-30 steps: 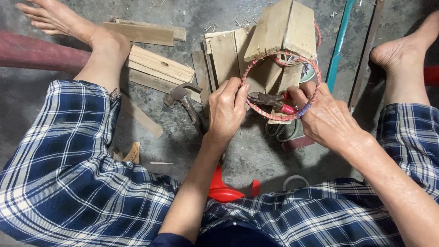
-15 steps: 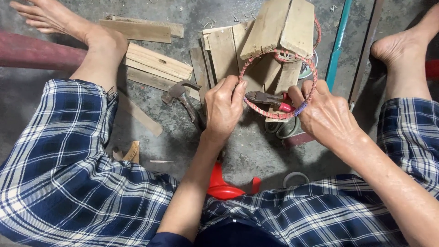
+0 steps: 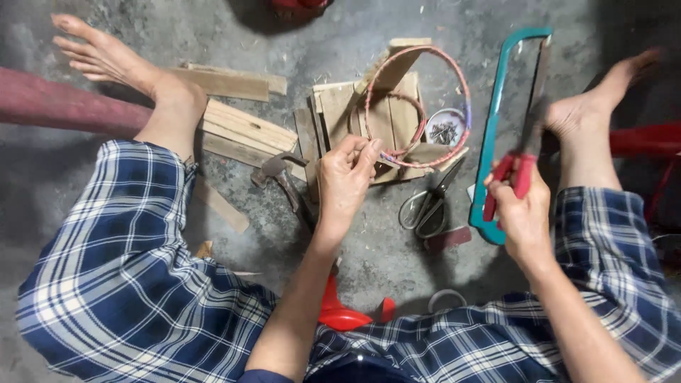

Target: Assembling wooden frame components by wrapping and cutting wire to secure the structure.

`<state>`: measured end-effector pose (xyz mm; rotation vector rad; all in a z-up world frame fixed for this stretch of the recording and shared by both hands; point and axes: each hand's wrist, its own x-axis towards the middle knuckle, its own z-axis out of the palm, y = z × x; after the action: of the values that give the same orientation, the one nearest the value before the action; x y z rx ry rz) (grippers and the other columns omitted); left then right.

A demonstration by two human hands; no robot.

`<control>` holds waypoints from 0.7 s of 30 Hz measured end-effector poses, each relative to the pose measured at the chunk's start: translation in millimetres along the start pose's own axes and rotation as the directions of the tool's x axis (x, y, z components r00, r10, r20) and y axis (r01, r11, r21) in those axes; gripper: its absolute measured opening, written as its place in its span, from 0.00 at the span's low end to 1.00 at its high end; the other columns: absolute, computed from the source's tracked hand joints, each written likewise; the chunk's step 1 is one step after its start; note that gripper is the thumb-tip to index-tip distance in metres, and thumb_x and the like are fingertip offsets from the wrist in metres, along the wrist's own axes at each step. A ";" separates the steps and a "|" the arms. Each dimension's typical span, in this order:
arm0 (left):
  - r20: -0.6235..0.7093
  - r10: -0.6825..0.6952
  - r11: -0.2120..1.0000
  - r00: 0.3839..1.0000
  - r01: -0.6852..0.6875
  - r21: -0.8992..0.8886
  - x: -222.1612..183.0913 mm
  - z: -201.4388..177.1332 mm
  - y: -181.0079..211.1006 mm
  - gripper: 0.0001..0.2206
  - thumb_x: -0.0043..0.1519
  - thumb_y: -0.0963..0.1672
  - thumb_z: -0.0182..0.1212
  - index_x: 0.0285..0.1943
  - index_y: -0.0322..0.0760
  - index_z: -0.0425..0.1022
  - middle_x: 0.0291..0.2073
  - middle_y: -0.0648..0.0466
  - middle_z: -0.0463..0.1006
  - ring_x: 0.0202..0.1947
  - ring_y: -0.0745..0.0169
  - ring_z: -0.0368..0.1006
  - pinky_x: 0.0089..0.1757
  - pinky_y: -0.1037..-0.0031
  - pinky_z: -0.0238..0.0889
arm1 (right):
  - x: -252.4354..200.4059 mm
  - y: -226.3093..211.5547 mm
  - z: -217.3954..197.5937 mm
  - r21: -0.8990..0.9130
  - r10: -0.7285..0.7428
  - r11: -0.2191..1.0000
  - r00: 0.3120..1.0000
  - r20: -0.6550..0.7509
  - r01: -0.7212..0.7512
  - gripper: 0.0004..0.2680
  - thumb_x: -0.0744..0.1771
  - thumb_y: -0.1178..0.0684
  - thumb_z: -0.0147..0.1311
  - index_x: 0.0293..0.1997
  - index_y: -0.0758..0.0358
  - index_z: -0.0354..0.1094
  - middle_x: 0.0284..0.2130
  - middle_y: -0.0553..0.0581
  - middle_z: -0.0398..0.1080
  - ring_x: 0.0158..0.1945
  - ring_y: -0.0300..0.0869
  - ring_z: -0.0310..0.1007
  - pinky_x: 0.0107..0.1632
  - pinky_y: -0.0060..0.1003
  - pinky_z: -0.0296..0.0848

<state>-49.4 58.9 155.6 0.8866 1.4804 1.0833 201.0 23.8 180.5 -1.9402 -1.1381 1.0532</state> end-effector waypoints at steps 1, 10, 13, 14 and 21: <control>0.003 0.014 1.000 1.000 -0.014 -0.009 -0.3 1.3 0.4 0.09 0.64 0.46 0.64 0.34 0.36 0.79 0.13 0.51 0.74 0.16 0.70 0.69 0.23 0.78 0.65 | -5.2 -4.0 -0.4 -0.001 -0.014 1.000 1.000 -0.009 0.014 0.10 0.63 0.61 0.46 0.48 0.61 0.65 0.32 0.54 0.69 0.32 0.39 0.65 0.30 0.32 0.61; -0.016 0.161 0.987 0.987 -0.161 0.005 -7.3 5.2 3.6 0.12 0.61 0.49 0.68 0.33 0.38 0.79 0.22 0.49 0.73 0.21 0.64 0.73 0.27 0.73 0.67 | -67.7 -65.3 58.4 -0.217 -0.430 0.894 0.886 -0.174 0.392 0.10 0.64 0.63 0.61 0.46 0.59 0.69 0.38 0.58 0.76 0.46 0.50 0.78 0.49 0.44 0.73; 0.058 0.093 0.995 0.994 -0.095 0.034 -6.4 0.9 -3.8 0.12 0.65 0.50 0.63 0.35 0.40 0.80 0.21 0.48 0.76 0.22 0.59 0.72 0.30 0.68 0.66 | -91.3 -62.0 84.2 -0.255 -0.410 0.901 0.881 -0.235 0.351 0.07 0.66 0.56 0.61 0.44 0.61 0.67 0.29 0.66 0.70 0.34 0.59 0.73 0.39 0.49 0.70; 0.063 0.111 0.991 0.992 -0.115 0.065 -2.8 -1.7 -10.2 0.11 0.64 0.50 0.63 0.33 0.42 0.80 0.22 0.48 0.77 0.25 0.57 0.73 0.32 0.69 0.66 | -96.1 -50.5 84.4 -0.256 -0.390 0.908 0.894 -0.223 0.332 0.06 0.66 0.56 0.60 0.45 0.58 0.68 0.29 0.62 0.71 0.35 0.56 0.74 0.40 0.46 0.71; 0.273 -0.073 0.990 0.959 0.101 -0.093 6.6 1.9 -14.7 0.15 0.60 0.52 0.69 0.45 0.40 0.81 0.25 0.53 0.84 0.29 0.70 0.76 0.37 0.79 0.68 | -81.1 -18.6 34.7 -0.325 -0.384 0.867 0.922 0.046 0.377 0.04 0.67 0.49 0.58 0.43 0.47 0.74 0.29 0.47 0.78 0.37 0.47 0.73 0.45 0.40 0.71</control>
<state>-48.5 60.8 139.5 0.8491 1.2133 0.9273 139.1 -36.9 205.0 -1.8479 -1.6897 0.6588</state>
